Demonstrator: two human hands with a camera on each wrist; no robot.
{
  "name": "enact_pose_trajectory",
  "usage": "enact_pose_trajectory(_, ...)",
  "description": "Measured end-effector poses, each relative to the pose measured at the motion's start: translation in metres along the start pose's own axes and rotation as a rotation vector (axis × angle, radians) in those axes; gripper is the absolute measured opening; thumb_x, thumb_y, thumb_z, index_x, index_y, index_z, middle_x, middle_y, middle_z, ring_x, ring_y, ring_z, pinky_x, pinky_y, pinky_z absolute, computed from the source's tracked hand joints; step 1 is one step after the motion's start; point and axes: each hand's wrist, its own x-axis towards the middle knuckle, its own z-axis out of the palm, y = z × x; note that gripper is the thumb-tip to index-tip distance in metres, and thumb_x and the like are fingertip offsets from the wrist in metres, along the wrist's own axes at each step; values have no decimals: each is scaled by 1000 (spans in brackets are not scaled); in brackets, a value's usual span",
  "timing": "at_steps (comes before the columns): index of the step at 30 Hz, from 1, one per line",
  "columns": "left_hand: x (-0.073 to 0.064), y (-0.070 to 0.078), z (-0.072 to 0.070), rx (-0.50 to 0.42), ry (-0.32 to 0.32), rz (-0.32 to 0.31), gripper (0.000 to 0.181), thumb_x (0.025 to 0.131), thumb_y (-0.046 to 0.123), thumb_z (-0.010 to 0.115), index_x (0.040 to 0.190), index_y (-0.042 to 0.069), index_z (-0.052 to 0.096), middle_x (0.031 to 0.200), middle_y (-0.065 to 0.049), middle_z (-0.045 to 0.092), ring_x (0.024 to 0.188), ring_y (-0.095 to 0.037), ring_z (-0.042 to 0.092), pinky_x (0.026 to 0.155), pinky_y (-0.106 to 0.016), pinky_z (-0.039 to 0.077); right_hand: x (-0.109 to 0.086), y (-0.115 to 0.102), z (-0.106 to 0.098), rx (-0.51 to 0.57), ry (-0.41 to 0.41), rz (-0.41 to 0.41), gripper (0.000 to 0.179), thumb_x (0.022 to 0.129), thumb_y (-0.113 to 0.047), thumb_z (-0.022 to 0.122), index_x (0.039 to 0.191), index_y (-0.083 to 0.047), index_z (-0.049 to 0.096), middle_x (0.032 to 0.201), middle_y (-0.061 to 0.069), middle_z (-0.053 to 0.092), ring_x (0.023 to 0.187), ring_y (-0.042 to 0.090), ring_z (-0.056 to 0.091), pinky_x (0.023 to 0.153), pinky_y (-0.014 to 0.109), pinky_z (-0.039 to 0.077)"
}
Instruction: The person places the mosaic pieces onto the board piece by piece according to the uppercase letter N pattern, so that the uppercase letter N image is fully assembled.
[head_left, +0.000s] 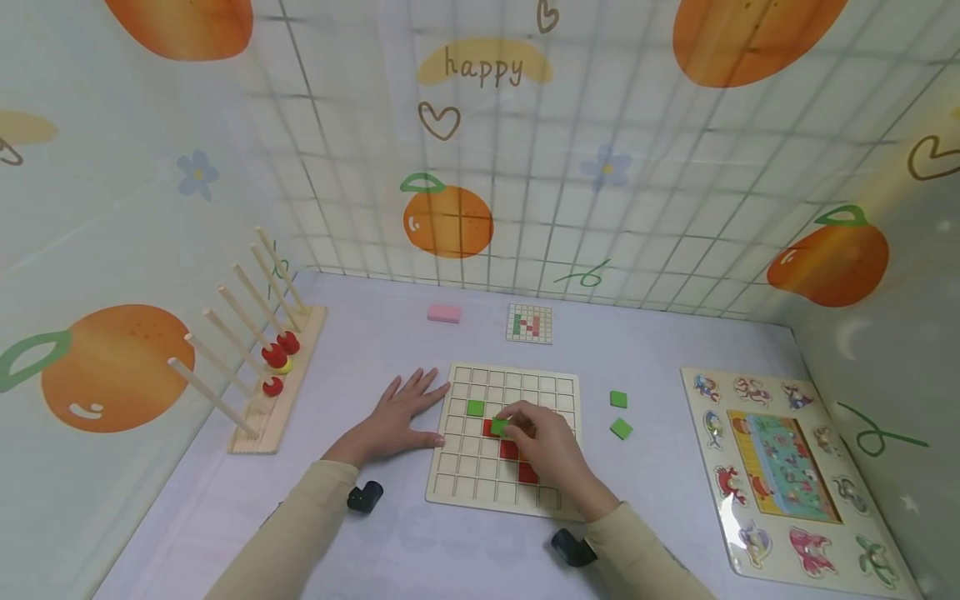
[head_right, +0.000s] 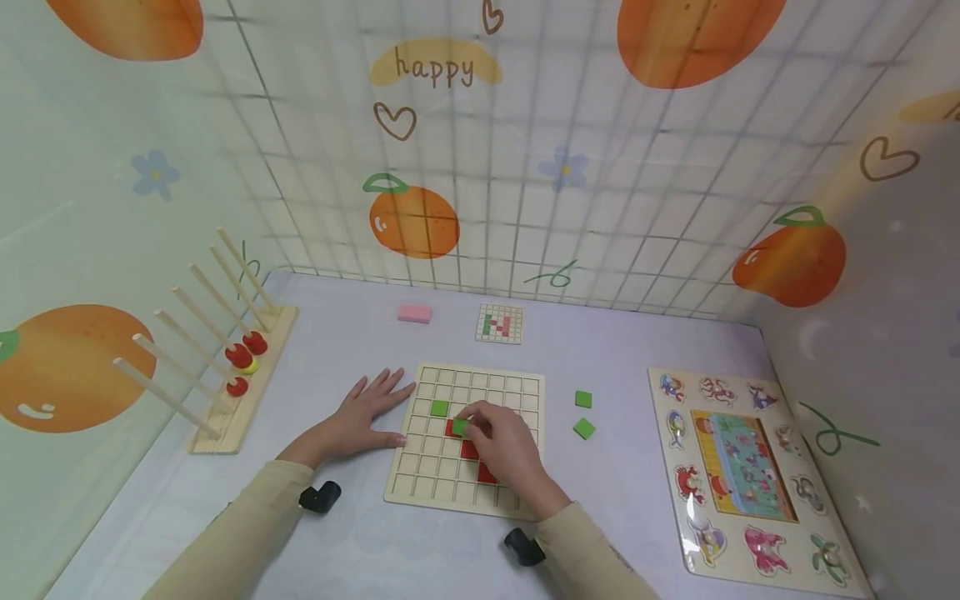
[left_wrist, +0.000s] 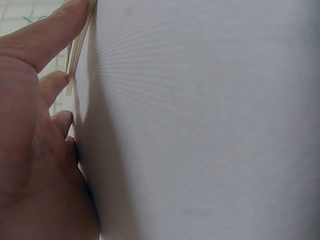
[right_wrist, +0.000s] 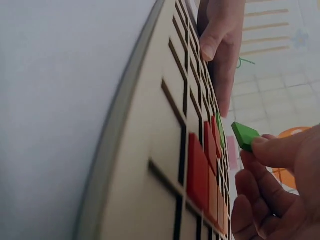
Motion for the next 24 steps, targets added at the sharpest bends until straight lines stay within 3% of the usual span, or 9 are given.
enact_pose_trajectory(8, 0, 0, 0, 7, -1, 6, 95, 86, 63, 71, 162, 25, 30, 171, -3, 9, 157, -27, -2, 125, -52, -7, 8, -5, 11, -84, -1, -55, 16, 95, -16, 73, 109, -25, 74, 92, -12, 69, 82, 9, 59, 76, 31, 53)
enact_pose_trajectory(24, 0, -1, 1, -4, 5, 16, 95, 86, 64, 71, 162, 25, 29, 171, -4, 9, 157, -27, -2, 125, -52, -8, 19, -13, 27, -164, -38, -111, 15, 95, -18, 73, 109, -24, 75, 89, -12, 67, 82, 10, 55, 72, 27, 50)
